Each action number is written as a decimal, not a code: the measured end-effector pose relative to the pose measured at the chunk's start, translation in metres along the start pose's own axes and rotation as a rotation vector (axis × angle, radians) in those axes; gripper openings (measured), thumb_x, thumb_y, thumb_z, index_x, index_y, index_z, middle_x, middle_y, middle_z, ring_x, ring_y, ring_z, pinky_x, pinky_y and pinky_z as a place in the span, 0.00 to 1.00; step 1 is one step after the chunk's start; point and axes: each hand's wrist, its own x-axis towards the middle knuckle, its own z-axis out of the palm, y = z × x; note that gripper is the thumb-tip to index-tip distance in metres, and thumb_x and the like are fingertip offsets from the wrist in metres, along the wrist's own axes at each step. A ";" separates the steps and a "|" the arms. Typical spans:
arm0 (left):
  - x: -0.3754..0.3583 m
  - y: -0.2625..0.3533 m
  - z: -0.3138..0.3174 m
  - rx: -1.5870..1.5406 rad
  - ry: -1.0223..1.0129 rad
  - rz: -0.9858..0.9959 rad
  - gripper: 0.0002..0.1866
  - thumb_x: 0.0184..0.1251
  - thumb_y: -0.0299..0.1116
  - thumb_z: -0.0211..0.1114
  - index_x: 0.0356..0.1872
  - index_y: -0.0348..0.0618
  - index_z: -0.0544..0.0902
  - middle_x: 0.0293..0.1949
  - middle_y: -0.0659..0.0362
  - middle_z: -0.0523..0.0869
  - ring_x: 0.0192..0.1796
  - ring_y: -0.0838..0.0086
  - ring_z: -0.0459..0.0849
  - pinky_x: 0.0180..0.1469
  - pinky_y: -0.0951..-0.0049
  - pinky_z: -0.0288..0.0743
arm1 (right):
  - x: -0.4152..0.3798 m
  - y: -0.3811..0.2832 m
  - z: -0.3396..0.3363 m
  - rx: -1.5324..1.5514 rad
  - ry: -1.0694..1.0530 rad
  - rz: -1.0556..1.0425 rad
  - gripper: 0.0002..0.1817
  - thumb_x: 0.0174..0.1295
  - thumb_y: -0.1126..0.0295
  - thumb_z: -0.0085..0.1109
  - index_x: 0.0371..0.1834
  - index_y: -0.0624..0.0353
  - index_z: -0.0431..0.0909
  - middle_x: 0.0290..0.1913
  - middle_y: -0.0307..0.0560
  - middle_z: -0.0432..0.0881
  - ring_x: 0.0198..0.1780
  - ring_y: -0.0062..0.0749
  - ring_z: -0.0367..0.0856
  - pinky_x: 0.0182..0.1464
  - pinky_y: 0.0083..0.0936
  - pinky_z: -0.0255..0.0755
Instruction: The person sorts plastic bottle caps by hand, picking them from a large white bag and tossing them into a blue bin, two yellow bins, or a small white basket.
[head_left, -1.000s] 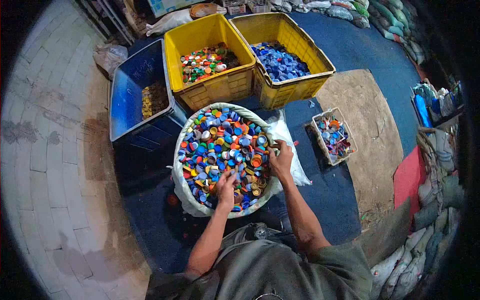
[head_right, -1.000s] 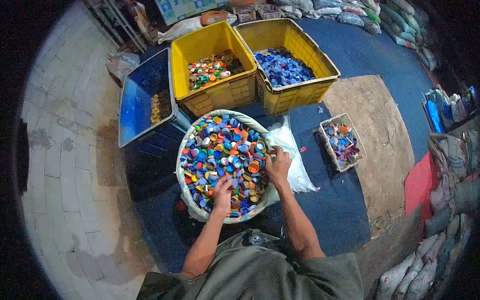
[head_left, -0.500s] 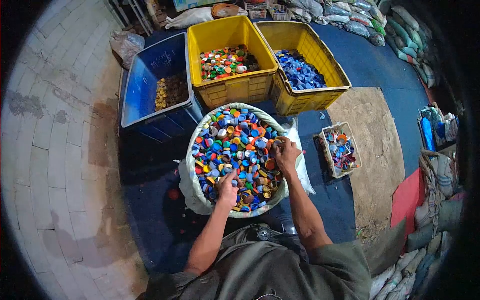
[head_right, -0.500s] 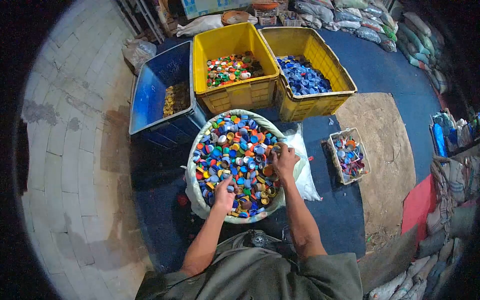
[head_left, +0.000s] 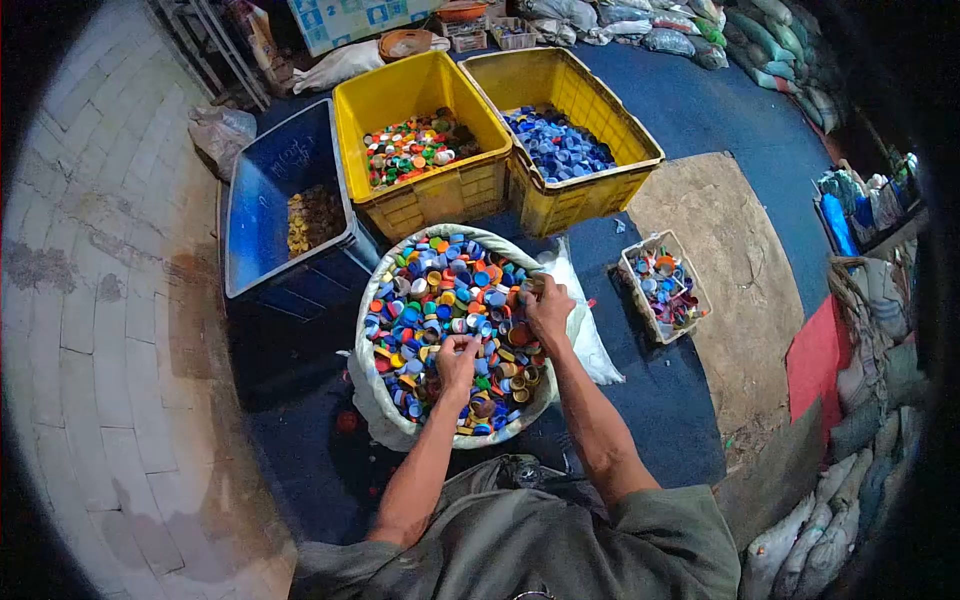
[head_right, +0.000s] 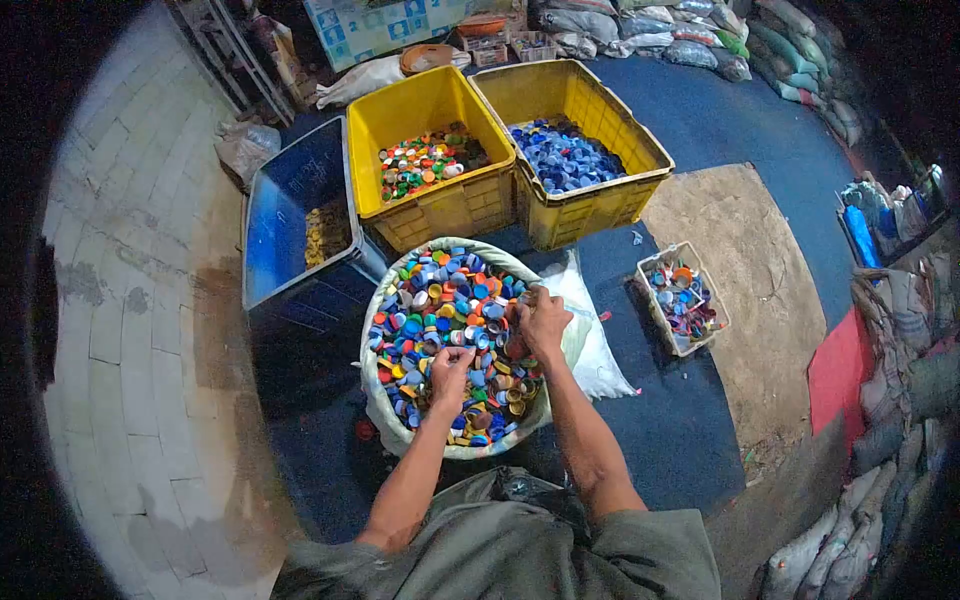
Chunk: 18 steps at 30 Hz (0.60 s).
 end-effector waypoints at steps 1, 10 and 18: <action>0.001 0.000 0.000 0.054 0.017 0.031 0.12 0.57 0.38 0.70 0.32 0.41 0.78 0.29 0.62 0.79 0.31 0.76 0.76 0.36 0.71 0.70 | 0.000 0.002 -0.003 0.079 0.021 0.011 0.23 0.51 0.62 0.65 0.52 0.51 0.74 0.39 0.53 0.82 0.47 0.45 0.75 0.49 0.43 0.61; 0.026 -0.002 0.018 0.648 0.067 0.280 0.20 0.52 0.40 0.73 0.39 0.41 0.75 0.35 0.54 0.84 0.38 0.61 0.82 0.41 0.60 0.74 | -0.052 -0.003 -0.070 1.390 0.070 0.634 0.23 0.56 0.73 0.56 0.56 0.64 0.66 0.38 0.49 0.76 0.35 0.33 0.80 0.37 0.26 0.77; 0.030 -0.002 0.024 0.695 0.060 0.253 0.15 0.57 0.35 0.67 0.40 0.39 0.73 0.33 0.51 0.85 0.36 0.53 0.83 0.38 0.54 0.74 | -0.075 0.018 -0.075 1.583 -0.045 0.830 0.16 0.61 0.63 0.56 0.47 0.62 0.74 0.33 0.41 0.73 0.32 0.28 0.72 0.34 0.28 0.69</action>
